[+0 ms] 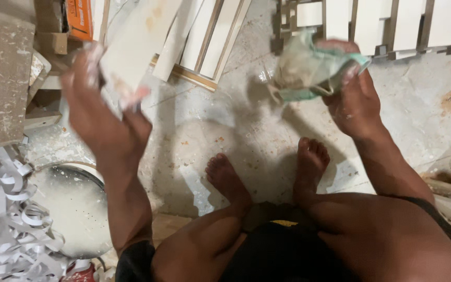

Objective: The person sits on the floor and wipes multiple small wooden planks with a green cloth. They pick up each plank, wipe it thoroughly, and place it back into a stack. The process is repeated for several planks.

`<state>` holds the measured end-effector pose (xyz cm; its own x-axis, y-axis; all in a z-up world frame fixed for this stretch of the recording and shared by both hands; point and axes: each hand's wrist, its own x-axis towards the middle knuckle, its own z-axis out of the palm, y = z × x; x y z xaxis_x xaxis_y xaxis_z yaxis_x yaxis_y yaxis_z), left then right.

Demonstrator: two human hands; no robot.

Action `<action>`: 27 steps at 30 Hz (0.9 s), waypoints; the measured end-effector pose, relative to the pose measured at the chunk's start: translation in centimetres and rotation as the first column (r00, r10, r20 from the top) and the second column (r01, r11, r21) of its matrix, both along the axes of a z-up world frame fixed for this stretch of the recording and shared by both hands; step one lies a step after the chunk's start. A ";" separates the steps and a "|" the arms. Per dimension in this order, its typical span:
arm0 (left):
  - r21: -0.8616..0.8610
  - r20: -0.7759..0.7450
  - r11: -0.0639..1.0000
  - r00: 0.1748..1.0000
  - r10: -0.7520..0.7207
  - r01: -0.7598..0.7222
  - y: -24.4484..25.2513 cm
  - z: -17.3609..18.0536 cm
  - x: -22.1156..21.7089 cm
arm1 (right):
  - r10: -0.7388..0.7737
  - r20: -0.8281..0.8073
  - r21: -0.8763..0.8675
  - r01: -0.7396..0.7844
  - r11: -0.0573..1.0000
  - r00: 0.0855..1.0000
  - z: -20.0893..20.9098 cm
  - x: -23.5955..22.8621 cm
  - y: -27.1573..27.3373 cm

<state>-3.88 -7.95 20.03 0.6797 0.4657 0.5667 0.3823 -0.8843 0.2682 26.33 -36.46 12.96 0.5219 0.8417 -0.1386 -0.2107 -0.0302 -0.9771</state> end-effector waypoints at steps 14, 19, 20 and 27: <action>-0.387 -0.460 0.914 0.833 -0.307 0.123 -3.8 -1.1 0.5 | 0.088 0.626 0.257 -0.311 0.915 0.775 -15.9 -13.9 6.0; -0.333 -0.400 0.925 0.861 -0.314 0.183 -1.8 0.1 -0.2 | 0.112 0.297 -0.384 0.011 0.923 0.948 -30.3 -10.6 -1.1; -0.379 -0.409 0.910 0.851 -0.330 0.171 -1.6 0.4 -0.1 | 0.121 0.326 -0.435 0.035 0.900 0.938 -29.7 -8.3 -2.0; -0.394 -0.457 0.896 0.802 -0.385 0.206 -2.3 2.5 0.8 | 0.090 0.420 0.119 -0.153 0.981 0.903 -15.7 -15.6 5.1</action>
